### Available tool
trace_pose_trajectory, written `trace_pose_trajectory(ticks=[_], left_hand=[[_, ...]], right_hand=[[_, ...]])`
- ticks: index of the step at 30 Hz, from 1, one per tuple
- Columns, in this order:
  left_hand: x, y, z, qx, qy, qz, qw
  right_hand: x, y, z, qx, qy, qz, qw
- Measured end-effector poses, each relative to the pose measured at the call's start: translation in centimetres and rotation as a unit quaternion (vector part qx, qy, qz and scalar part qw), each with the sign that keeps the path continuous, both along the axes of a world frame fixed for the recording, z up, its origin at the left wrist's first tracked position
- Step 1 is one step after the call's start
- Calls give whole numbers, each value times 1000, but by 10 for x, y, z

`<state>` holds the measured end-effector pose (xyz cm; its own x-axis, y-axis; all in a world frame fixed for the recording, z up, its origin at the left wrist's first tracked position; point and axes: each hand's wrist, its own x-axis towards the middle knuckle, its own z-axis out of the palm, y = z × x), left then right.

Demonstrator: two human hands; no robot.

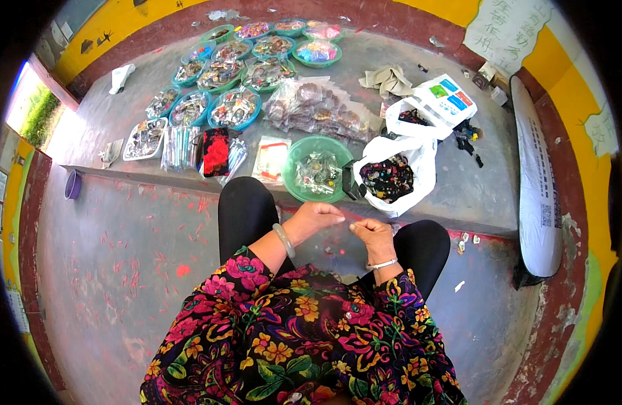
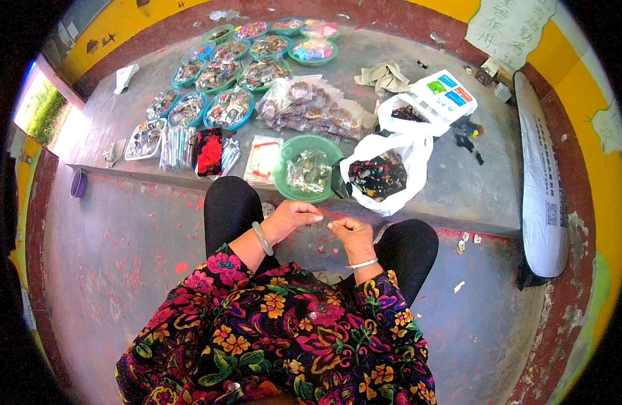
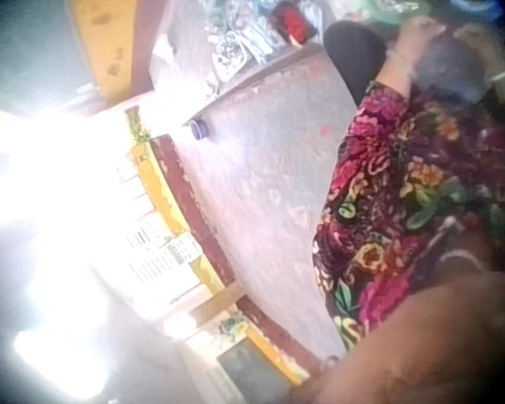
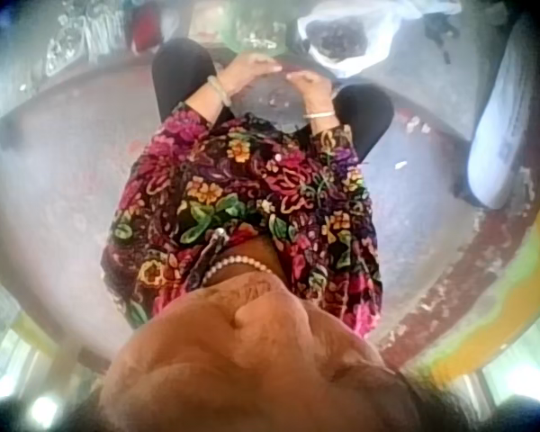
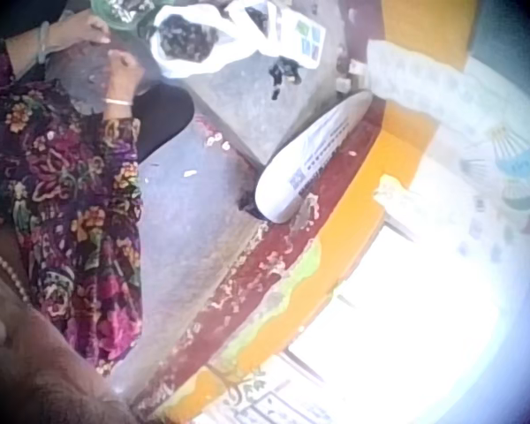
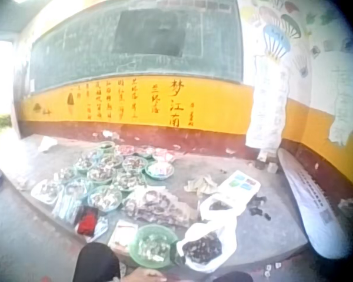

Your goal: The person sits on the floor and repeatedly picks up small beads from a white bag, places them into clear plastic bags, and sets the filled bags into a green bowl. The task involves repetitive manual handling of small items without the use of tools.

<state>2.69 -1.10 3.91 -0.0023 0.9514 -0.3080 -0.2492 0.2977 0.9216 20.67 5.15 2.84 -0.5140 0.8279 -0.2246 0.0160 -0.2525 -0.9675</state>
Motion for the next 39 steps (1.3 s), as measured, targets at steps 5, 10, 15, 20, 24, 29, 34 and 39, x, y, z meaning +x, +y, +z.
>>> trace_pose_trajectory(ticks=[5, 10, 15, 20, 24, 29, 34, 39], left_hand=[[5, -1, 3, -34, -22, -29, 999], [6, 0, -7, -21, 0, -38, 999], [8, 0, -3, -14, -18, -45, 999], [6, -3, 7, 35, -106, -18, 994], [-4, -3, 14, 57, -148, -25, 987], [-8, -4, 14, 76, -113, -87, 987], [-13, 0, 0, 109, -49, -135, 984], [-9, 0, 0, 162, 99, -136, 972]], right_hand=[[1, 1, 4, 5, -8, -5, 1000], [1, 1, 3, 10, -5, -8, 1000], [0, 1, 3, 51, -41, -23, 998], [-1, -4, 30, 463, -159, -57, 870], [0, -9, 44, 625, -165, -28, 763], [-1, -13, 44, 659, -160, 3, 735], [-1, -15, 47, 673, -164, 15, 721], [-1, -13, 42, 676, -165, 39, 718]])
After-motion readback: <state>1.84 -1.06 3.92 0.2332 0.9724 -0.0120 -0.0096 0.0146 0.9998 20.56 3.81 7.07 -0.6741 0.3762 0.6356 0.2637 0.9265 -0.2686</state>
